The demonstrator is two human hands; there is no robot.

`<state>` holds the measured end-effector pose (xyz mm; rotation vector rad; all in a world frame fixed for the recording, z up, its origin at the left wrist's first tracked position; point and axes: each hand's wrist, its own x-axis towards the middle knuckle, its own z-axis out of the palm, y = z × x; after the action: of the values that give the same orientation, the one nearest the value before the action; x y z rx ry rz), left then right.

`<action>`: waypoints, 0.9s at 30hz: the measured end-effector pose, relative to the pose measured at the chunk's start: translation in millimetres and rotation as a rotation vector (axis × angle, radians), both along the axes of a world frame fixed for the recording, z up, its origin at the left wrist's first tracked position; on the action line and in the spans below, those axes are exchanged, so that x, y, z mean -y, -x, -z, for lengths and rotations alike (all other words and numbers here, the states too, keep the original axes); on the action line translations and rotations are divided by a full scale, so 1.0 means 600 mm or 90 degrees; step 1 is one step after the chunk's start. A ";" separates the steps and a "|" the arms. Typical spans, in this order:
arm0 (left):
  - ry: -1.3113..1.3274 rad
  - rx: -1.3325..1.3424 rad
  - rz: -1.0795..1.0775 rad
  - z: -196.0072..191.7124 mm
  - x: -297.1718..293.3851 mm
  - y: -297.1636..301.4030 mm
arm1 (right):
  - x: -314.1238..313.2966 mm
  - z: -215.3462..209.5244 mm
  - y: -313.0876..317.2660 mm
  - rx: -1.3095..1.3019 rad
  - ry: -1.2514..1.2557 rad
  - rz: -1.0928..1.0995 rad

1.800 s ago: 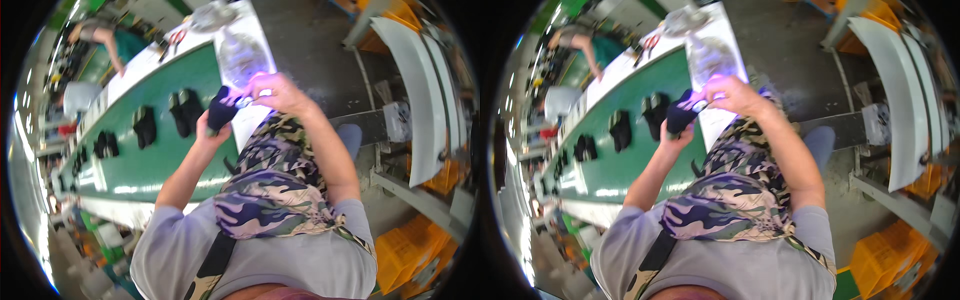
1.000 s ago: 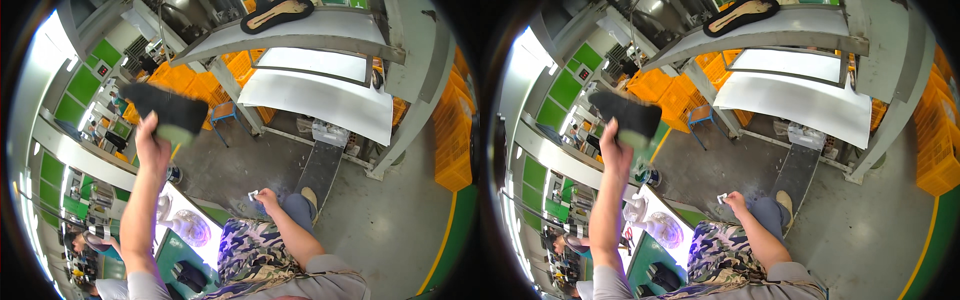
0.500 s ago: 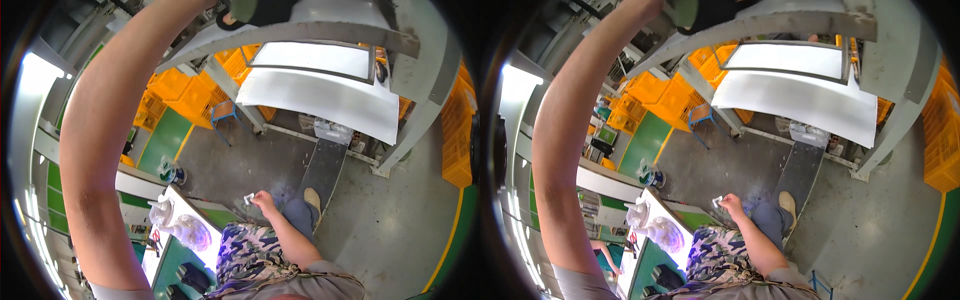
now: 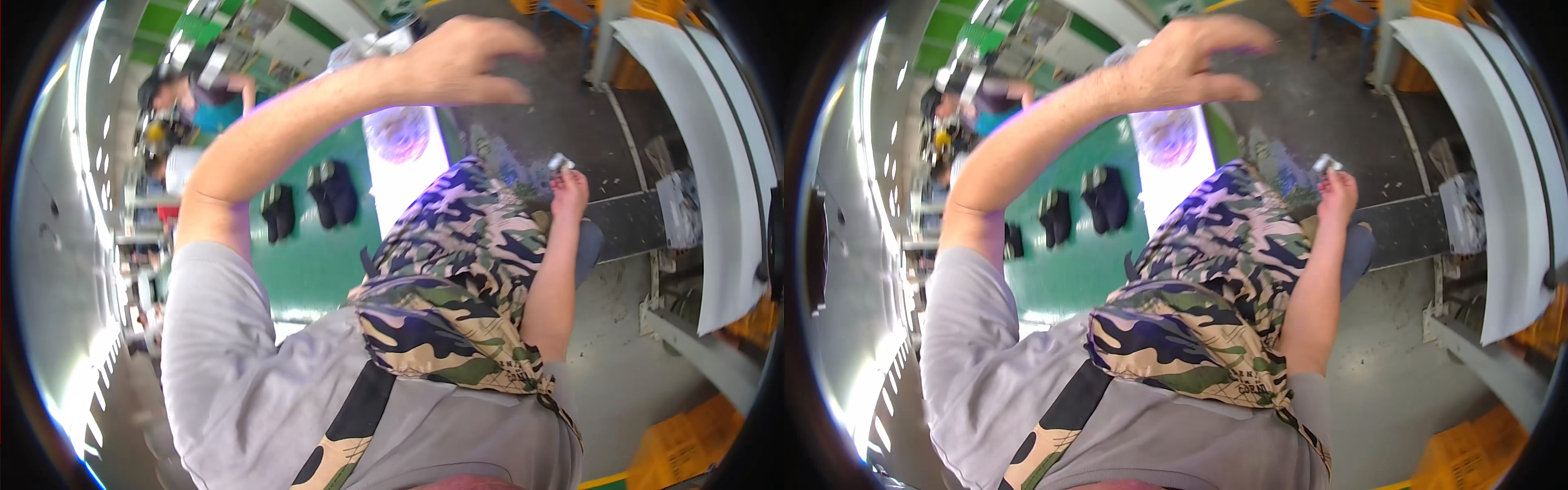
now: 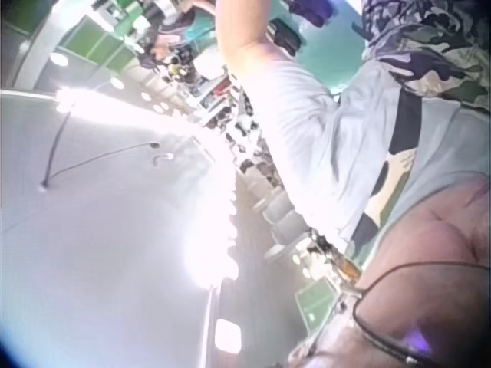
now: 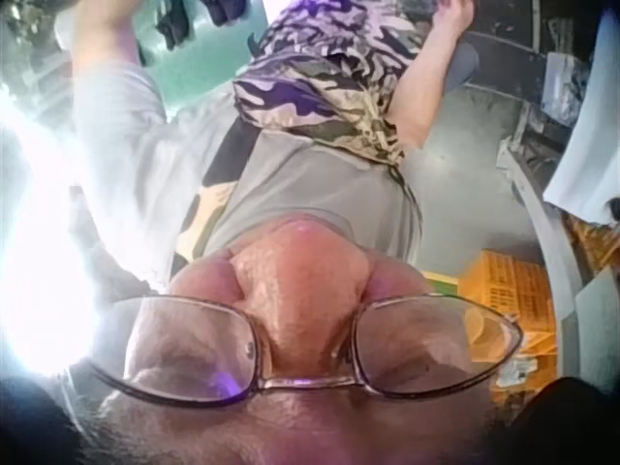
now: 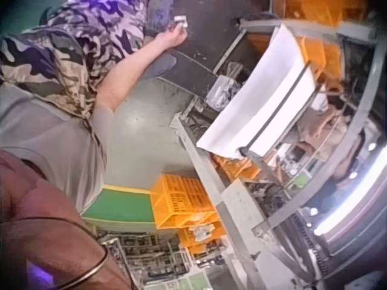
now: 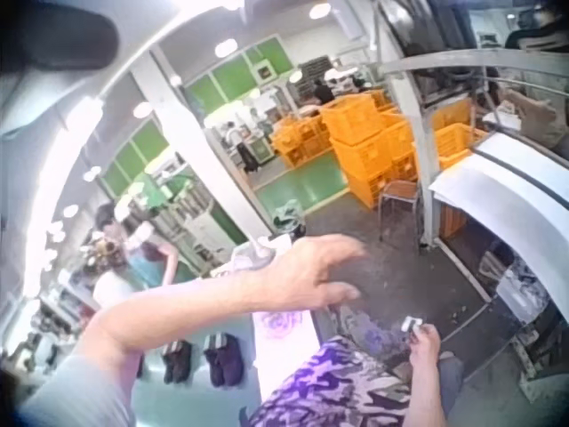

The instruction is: Applying adhesive to the back part of shoes on a production line using a small brush applicator.

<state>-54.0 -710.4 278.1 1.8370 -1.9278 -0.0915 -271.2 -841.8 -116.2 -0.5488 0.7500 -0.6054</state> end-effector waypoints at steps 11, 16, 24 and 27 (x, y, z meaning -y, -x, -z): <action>-0.443 -0.405 -1.119 0.366 -0.952 0.017 | -0.092 -0.082 -0.092 -0.077 0.074 -0.218; -0.358 -0.214 -1.352 0.455 -0.873 0.011 | -0.127 -0.139 -0.130 -0.087 0.146 -0.257; -0.411 -0.280 -1.237 0.444 -0.930 -0.033 | -0.236 -0.192 -0.268 -0.116 0.205 -0.374; -0.448 -0.173 -1.069 0.457 -1.005 -0.023 | -0.295 -0.202 -0.323 -0.123 0.269 -0.443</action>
<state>-40.0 -107.4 3.8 3.0033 0.3014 -0.4304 -77.1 -665.0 5.3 -1.2063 0.5559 -0.0512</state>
